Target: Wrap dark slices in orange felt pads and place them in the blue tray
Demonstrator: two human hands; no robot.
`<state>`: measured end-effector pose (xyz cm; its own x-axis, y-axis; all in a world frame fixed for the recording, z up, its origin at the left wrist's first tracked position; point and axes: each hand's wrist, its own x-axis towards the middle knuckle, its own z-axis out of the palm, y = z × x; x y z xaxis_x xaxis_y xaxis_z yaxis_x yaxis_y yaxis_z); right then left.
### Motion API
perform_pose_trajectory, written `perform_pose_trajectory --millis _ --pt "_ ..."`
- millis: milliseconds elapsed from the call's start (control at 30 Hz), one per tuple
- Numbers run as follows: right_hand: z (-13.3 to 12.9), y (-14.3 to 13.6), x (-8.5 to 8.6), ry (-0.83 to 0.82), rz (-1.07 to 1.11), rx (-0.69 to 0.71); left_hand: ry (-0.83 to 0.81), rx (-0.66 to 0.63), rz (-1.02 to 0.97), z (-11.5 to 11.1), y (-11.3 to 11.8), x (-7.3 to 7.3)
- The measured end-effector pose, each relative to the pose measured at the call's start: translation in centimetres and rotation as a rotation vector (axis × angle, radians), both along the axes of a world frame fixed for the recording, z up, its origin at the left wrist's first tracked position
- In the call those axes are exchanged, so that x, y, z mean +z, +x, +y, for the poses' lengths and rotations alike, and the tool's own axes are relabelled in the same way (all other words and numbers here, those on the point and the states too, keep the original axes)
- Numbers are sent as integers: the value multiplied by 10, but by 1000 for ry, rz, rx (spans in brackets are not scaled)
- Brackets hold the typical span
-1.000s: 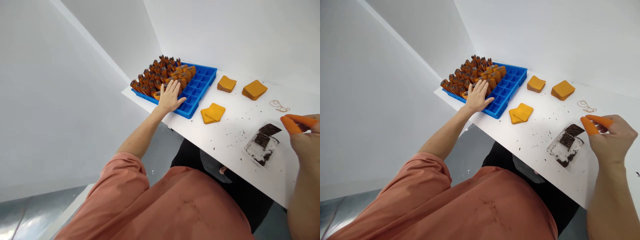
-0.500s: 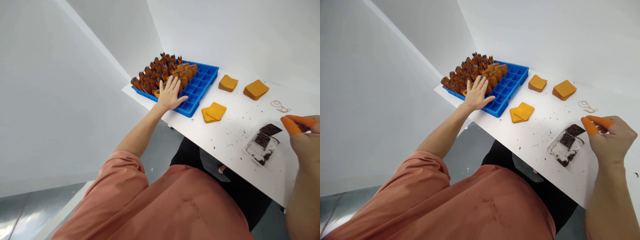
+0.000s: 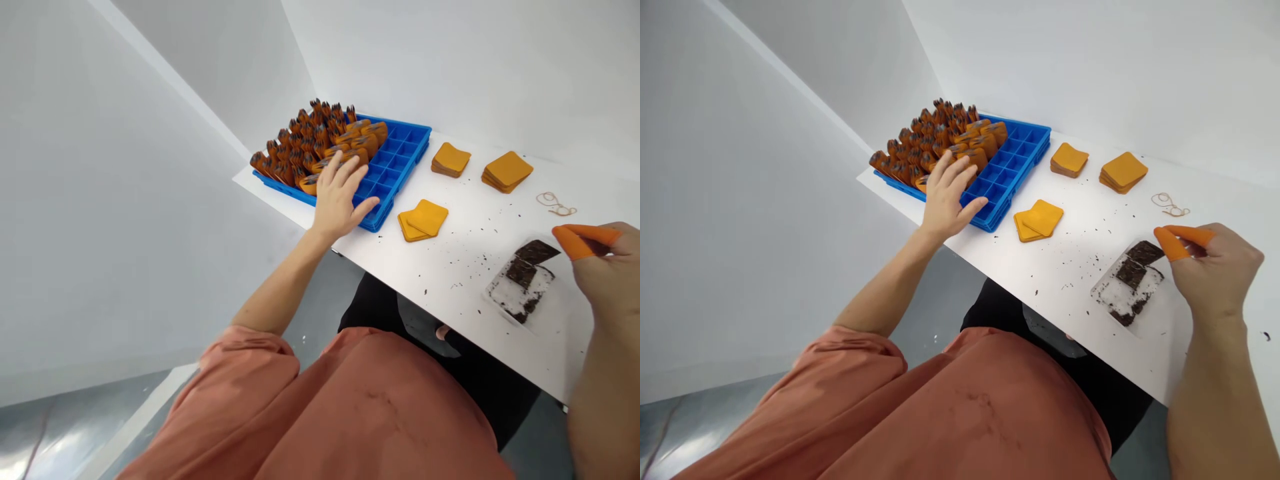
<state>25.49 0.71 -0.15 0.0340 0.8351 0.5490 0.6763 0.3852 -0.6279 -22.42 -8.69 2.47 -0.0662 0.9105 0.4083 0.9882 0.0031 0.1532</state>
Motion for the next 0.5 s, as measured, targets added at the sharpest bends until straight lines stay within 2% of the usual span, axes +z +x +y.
perform_pose_trajectory --millis 133,233,400,500 --pt "-2 0 4 -55 -12 -3 67 -161 -76 -27 31 -10" --pt "-9 1 21 -134 -95 -20 142 -222 -166 -39 45 -23" --pt "-36 -5 68 -540 -492 -158 278 -322 -275 -51 51 -36" --pt "-52 -18 84 -682 -784 -104 381 -418 -326 -57 48 -44"
